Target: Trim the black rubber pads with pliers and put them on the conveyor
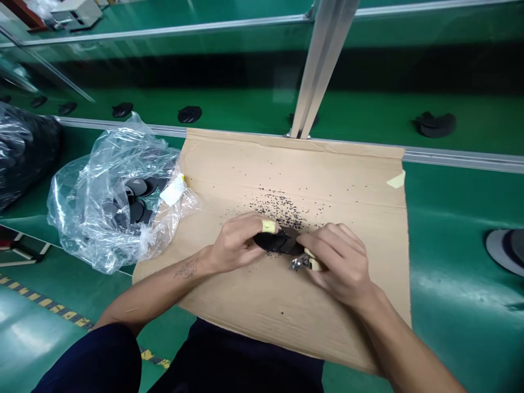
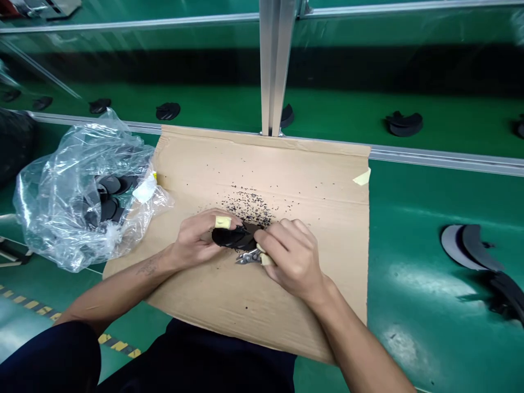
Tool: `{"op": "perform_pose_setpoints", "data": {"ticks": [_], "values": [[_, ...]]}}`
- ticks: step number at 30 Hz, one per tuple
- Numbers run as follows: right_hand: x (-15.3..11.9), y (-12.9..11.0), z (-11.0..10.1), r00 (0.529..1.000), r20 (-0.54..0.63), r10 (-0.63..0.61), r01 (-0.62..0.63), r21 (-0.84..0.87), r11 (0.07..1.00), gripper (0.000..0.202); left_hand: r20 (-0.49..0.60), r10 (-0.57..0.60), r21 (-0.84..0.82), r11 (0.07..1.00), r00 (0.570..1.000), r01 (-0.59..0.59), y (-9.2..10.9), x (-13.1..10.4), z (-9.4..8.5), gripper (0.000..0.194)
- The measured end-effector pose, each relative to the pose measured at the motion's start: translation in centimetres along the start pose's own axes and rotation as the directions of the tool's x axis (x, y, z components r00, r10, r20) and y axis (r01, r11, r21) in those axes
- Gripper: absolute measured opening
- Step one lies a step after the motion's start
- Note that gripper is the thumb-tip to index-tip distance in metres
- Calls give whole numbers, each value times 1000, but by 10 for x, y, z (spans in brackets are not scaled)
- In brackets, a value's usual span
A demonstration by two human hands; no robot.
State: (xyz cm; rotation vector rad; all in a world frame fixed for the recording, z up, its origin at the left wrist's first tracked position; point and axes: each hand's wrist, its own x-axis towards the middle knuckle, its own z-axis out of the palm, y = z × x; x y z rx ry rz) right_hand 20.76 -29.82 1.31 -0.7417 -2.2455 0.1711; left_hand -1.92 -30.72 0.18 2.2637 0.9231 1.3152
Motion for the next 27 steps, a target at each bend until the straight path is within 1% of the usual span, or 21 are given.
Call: {"op": "perform_pose_setpoints", "data": {"ticks": [3, 5, 7, 9, 11, 12, 14, 16, 18, 20, 27], "values": [[1, -5, 0, 999, 10, -50, 50, 10, 999, 16, 42, 14, 109, 994, 999, -19, -1, -2, 1, 23], [3, -9, -2, 999, 28, -40, 37, 93, 995, 14, 59, 20, 126, 992, 998, -27, -1, -3, 1, 27], [6, -11, -5, 1000, 27, 10, -16, 225, 974, 15, 57, 1, 90, 996, 998, -7, -1, -4, 1, 28], [8, -9, -10, 995, 6, 98, -94, 346, 933, 20, 43, -22, 38, 999, 999, 21, -2, -4, 1, 32], [10, -5, -13, 985, -30, 171, -148, 376, 915, 24, 26, -45, -10, 999, 999, 45, -2, -3, 1, 37], [10, -2, -14, 980, -46, 192, -166, 337, 927, 24, 17, -57, -28, 998, 998, 58, -2, -3, 1, 39], [8, 4, -13, 979, -42, 199, -190, 165, 968, 21, 8, -78, -56, 995, 997, 78, -2, -3, 1, 41], [6, 9, -10, 983, 26, 180, -180, -22, 983, 18, 15, -82, -80, 993, 997, 83, -1, -2, 1, 42], [3, 12, -6, 983, 105, 153, -140, -123, 982, 20, 35, -67, -106, 992, 997, 70, 0, -2, 1, 41], [2, 12, -2, 983, 139, 122, -99, -163, 982, 23, 58, -49, -126, 990, 997, 56, 1, -2, 2, 39], [1, 9, 0, 987, 137, 82, -46, -247, 968, 17, 66, -40, -139, 989, 997, 49, 2, -3, 2, 32]]}}
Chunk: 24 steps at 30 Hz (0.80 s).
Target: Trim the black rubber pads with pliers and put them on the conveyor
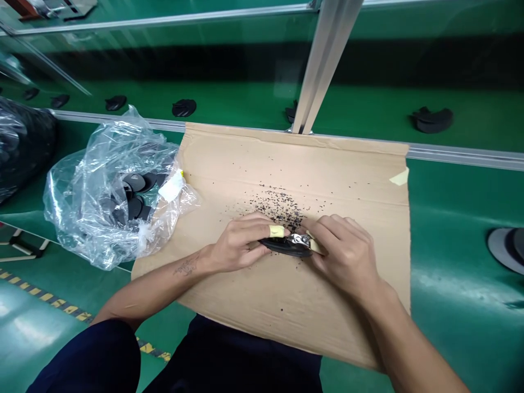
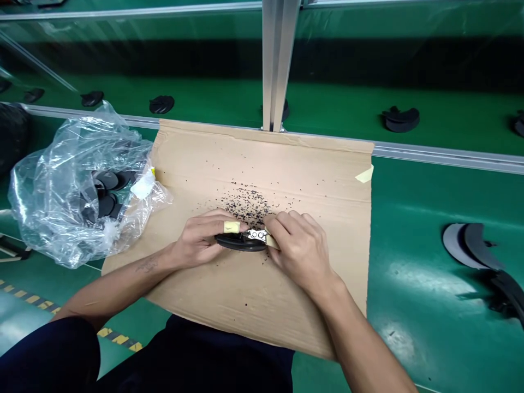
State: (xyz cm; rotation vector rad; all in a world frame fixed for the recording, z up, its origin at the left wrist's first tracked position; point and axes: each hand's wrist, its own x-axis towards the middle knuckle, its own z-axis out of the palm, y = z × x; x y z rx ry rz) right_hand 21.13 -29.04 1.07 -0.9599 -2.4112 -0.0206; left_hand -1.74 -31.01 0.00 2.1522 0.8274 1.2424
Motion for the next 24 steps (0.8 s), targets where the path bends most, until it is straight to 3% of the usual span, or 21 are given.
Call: {"op": "perform_pose_setpoints", "data": {"ticks": [11, 17, 24], "values": [[2, -6, -9, 1000, 21, -22, 26, -201, 979, 13, -15, 38, 47, 998, 999, -38, 1, -5, 4, 31], [-1, -8, -9, 998, 62, 14, -4, -161, 987, 20, 1, 74, 81, 994, 997, -74, -1, -7, 3, 30], [-5, -3, -3, 999, 24, 45, -45, -8, 999, 17, -4, 43, 44, 998, 999, -43, 1, -1, 2, 30]]}}
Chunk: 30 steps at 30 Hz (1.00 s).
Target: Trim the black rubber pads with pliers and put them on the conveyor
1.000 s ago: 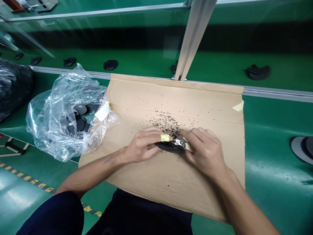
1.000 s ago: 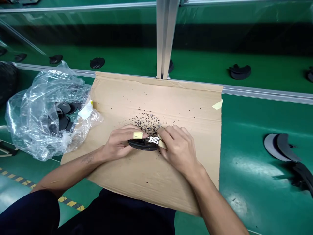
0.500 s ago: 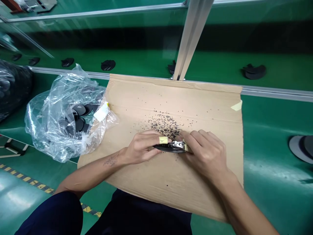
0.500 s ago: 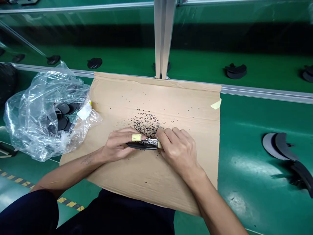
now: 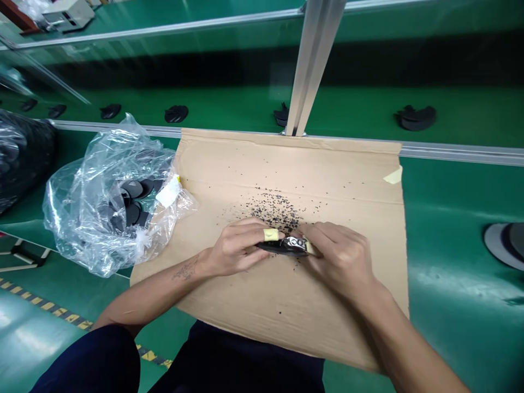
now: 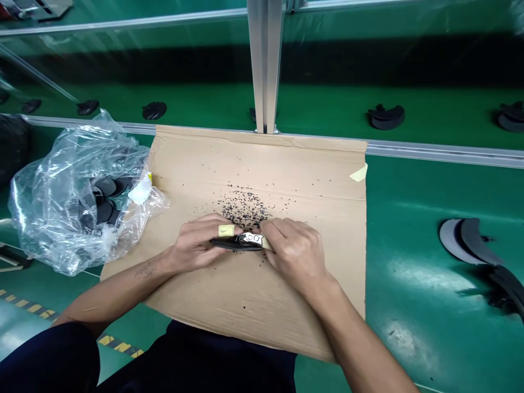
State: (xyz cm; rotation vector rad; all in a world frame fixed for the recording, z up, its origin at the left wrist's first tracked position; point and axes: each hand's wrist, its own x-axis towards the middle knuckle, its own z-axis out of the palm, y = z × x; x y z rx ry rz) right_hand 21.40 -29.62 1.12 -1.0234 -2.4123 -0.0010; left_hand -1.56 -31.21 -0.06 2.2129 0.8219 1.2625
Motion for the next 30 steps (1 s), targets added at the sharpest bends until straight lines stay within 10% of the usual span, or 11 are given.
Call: {"op": "perform_pose_setpoints", "data": {"ticks": [11, 19, 30], "values": [[4, 1, -3, 1000, 9, 18, -16, -239, 971, 18, 81, 1, 197, 980, 997, -17, 1, 1, -1, 33], [5, 6, -5, 988, 49, 148, -155, 343, 926, 20, 28, -12, 185, 983, 1000, 7, -2, 2, -1, 30], [4, -2, -5, 979, -167, -121, 165, 284, 944, 11, 197, -244, -77, 962, 950, 263, 3, 15, -10, 49]]}}
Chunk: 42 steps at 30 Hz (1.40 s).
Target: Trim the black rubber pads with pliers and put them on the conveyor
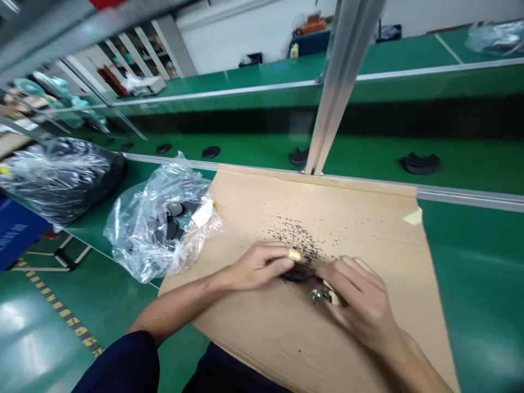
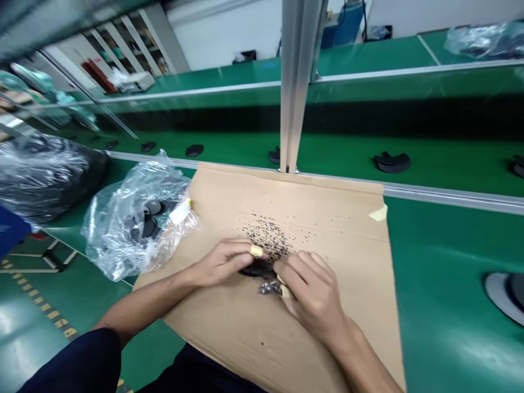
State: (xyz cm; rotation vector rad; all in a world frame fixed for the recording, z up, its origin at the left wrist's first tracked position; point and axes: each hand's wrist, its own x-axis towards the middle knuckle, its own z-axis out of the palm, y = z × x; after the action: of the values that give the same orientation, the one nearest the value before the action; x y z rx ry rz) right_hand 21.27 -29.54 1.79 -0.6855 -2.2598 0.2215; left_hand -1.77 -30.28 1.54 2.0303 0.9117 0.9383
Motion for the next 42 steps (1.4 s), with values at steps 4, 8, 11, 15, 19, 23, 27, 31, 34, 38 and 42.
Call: {"op": "perform_pose_setpoints", "data": {"ticks": [4, 8, 11, 15, 19, 23, 27, 31, 34, 38, 42], "values": [[3, 2, 2, 991, -70, -118, 113, -66, 991, 16, 113, -18, 106, 994, 993, 6, 8, 7, -14, 24], [2, 3, 2, 993, -99, -69, 55, -135, 989, 16, 162, 56, 297, 949, 985, -103, 16, 22, -52, 17], [-2, 6, 2, 995, -99, 18, -37, -193, 980, 13, 96, 53, 455, 886, 994, -92, 4, 52, -93, 16], [-6, 8, 4, 992, -87, 94, -112, -233, 966, 13, -184, -189, 684, 681, 965, 264, -42, 111, -136, 13], [-9, 4, 7, 984, -47, 170, -176, -229, 957, 14, -304, -245, 662, 641, 921, 389, -90, 157, -148, 14], [-13, 0, 7, 976, -38, 215, -218, -223, 950, 21, -374, -344, 600, 618, 861, 508, -124, 177, -139, 28], [-13, -4, 6, 974, -35, 226, -227, -237, 945, 26, -387, -410, 528, 635, 826, 563, -145, 196, -117, 31], [-11, -4, 6, 975, -29, 221, -221, -239, 945, 24, -342, -479, 419, 692, 808, 587, -155, 218, -85, 34], [-13, -2, 7, 973, -29, 228, -229, -213, 950, 24, -338, -515, 309, 730, 788, 610, -151, 223, -73, 33], [-15, 1, 8, 968, -50, 244, -249, -181, 951, 20, -346, -478, 175, 812, 807, 556, -128, 205, -85, 30], [-11, 0, 8, 949, -139, 282, -293, -62, 954, 17, -322, -345, 112, 911, 882, 397, -86, 158, -97, 22]]}}
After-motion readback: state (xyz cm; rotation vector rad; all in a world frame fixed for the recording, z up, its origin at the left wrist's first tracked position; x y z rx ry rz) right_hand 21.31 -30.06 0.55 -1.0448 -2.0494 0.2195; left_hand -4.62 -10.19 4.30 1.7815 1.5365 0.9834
